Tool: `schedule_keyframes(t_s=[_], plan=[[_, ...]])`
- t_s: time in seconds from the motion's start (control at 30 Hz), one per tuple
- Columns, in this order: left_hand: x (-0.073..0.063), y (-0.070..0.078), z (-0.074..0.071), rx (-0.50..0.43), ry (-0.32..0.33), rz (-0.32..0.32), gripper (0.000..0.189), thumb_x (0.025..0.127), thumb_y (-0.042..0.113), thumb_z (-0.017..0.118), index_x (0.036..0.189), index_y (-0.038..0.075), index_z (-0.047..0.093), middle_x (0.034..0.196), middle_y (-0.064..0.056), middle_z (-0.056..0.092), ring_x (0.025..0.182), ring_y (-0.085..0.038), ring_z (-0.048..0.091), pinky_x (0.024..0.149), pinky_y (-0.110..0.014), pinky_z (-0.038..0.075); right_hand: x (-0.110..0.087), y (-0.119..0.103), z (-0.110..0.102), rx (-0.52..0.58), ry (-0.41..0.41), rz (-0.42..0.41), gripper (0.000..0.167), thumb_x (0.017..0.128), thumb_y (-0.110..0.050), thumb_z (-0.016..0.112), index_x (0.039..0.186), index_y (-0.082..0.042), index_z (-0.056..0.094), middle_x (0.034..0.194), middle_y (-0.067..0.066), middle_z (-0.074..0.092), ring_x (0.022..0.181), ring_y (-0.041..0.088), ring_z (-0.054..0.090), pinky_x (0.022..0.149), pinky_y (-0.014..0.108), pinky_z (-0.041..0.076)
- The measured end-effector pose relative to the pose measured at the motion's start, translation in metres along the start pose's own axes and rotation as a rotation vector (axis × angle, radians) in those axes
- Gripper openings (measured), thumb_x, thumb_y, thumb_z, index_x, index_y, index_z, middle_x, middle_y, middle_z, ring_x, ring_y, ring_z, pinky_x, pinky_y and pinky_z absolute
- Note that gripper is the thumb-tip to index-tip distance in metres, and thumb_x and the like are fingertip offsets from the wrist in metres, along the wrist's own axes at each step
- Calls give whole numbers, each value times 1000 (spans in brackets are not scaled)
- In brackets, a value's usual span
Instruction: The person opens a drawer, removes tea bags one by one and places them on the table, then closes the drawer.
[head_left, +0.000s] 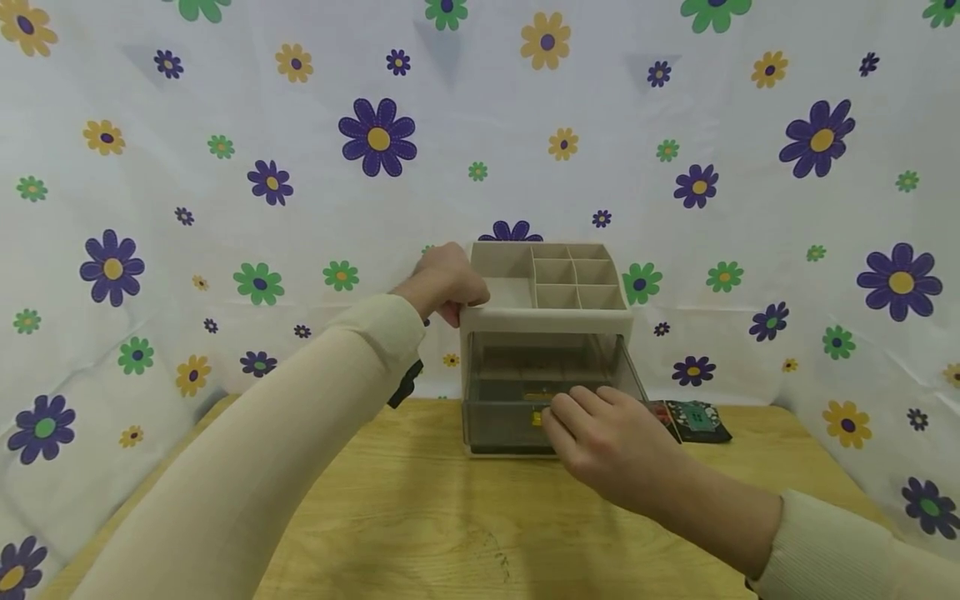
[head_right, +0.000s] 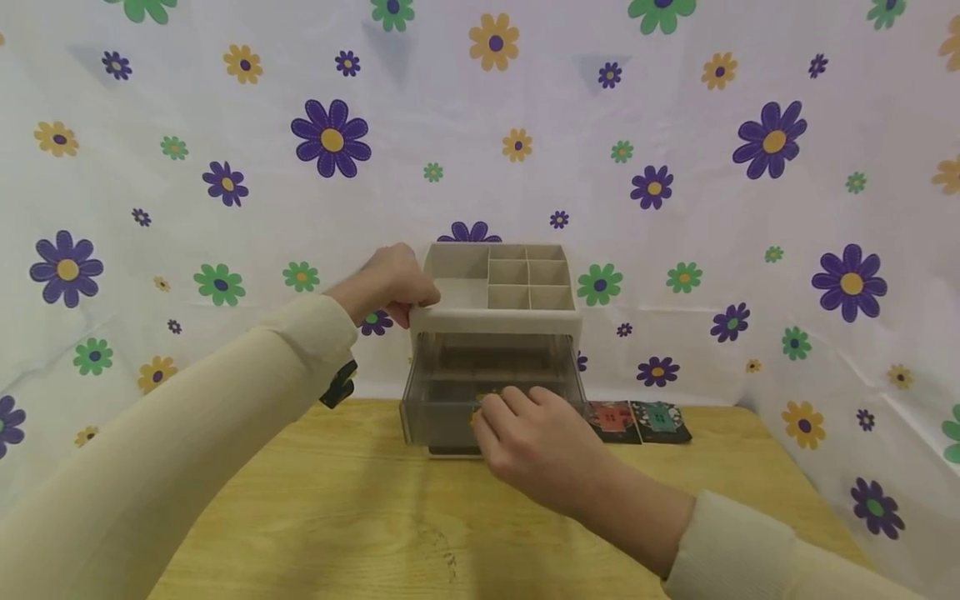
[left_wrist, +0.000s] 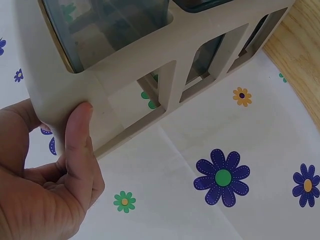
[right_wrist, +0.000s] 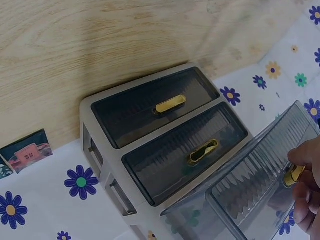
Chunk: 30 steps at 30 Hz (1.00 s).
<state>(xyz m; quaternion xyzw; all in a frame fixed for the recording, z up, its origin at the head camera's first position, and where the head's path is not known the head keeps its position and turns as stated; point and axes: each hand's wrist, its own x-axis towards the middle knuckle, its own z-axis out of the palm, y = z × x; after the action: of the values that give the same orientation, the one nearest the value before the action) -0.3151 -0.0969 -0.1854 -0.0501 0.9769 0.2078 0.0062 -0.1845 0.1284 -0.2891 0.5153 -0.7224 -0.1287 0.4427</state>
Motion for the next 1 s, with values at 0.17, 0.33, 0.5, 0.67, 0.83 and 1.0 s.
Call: schedule_keyframes(t_s=[0.17, 0.33, 0.5, 0.67, 0.83, 1.0], plan=[[0, 0, 0, -5, -4, -2, 20, 81, 10, 61, 96, -2, 57, 66, -10, 67, 45, -15, 66, 49, -25, 60, 3, 2, 3, -12, 4, -9, 21, 101, -10, 54, 96, -4, 73, 87, 5, 68, 75, 17, 66, 57, 24, 55], [2, -1, 1, 4, 1, 2, 20, 81, 10, 60, 96, -3, 58, 65, -9, 67, 45, -15, 66, 49, -25, 59, 5, 5, 7, -28, -9, -11, 19, 82, -12, 82, 97, -4, 74, 87, 6, 68, 75, 17, 67, 59, 24, 57], [3, -1, 1, 12, 5, 5, 19, 81, 11, 60, 95, -3, 58, 62, -8, 66, 44, -14, 66, 47, -24, 58, 5, 11, 11, -48, -33, -6, 19, 83, -12, 82, 98, -4, 73, 90, 7, 69, 79, 19, 70, 64, 26, 61], [1, -1, 2, 9, 8, 2, 21, 81, 12, 61, 97, -3, 58, 64, -9, 66, 44, -14, 65, 48, -24, 59, 4, 17, 15, -49, -48, 2, 20, 82, -11, 82, 99, -5, 74, 92, 7, 70, 81, 19, 70, 67, 26, 61], [1, -2, 2, 13, 13, 8, 22, 82, 12, 61, 97, -3, 58, 64, -9, 67, 44, -14, 65, 48, -24, 59, 6, 20, 19, -69, -33, -11, 18, 84, -11, 80, 99, -4, 74, 92, 7, 69, 80, 18, 69, 64, 26, 60], [2, -2, 2, 29, 19, 15, 20, 82, 13, 61, 95, -3, 59, 61, -8, 66, 43, -14, 65, 46, -24, 58, 9, 23, 24, -78, -41, 4, 16, 85, -9, 79, 100, -4, 74, 92, 7, 69, 80, 18, 69, 65, 26, 61]])
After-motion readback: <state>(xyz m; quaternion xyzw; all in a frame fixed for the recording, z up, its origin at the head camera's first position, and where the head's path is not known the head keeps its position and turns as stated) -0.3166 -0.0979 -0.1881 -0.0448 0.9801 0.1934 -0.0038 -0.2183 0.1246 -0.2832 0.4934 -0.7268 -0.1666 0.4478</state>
